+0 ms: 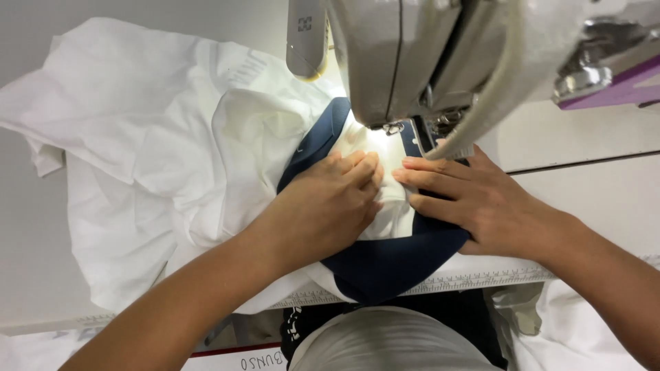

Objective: Attaching a collar to a garment using an industrial sewing machine, including fabric alignment and thread trimming.

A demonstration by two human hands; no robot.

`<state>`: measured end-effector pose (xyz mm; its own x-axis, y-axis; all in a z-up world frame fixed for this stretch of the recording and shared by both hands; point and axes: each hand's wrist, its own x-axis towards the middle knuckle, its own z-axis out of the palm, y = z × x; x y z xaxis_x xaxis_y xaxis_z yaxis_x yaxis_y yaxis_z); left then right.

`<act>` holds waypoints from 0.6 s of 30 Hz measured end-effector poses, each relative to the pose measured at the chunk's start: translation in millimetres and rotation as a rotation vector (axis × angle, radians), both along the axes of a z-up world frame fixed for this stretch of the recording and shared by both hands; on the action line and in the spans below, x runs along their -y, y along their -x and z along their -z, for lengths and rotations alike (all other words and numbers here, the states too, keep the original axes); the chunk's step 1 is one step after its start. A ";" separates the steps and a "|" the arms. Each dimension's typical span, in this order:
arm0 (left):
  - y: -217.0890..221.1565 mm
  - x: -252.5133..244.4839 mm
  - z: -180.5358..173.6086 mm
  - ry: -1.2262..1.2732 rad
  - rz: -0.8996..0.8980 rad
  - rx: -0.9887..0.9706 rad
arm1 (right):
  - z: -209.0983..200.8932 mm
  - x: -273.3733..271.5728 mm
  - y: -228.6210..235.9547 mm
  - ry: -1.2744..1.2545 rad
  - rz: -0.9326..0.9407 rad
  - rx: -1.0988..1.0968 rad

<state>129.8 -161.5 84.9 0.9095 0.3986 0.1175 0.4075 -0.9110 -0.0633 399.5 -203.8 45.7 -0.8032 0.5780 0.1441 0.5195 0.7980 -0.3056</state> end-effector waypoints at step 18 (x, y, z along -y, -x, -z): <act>6.9 -27.1 -2.5 0.356 0.100 0.018 | -7.5 -16.4 16.6 0.091 0.178 0.105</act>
<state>122.9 -134.4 87.4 0.9453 0.3262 0.0035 0.3131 -0.9102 0.2710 382.8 -187.4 53.2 -0.6951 0.7188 0.0058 0.6825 0.6625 -0.3088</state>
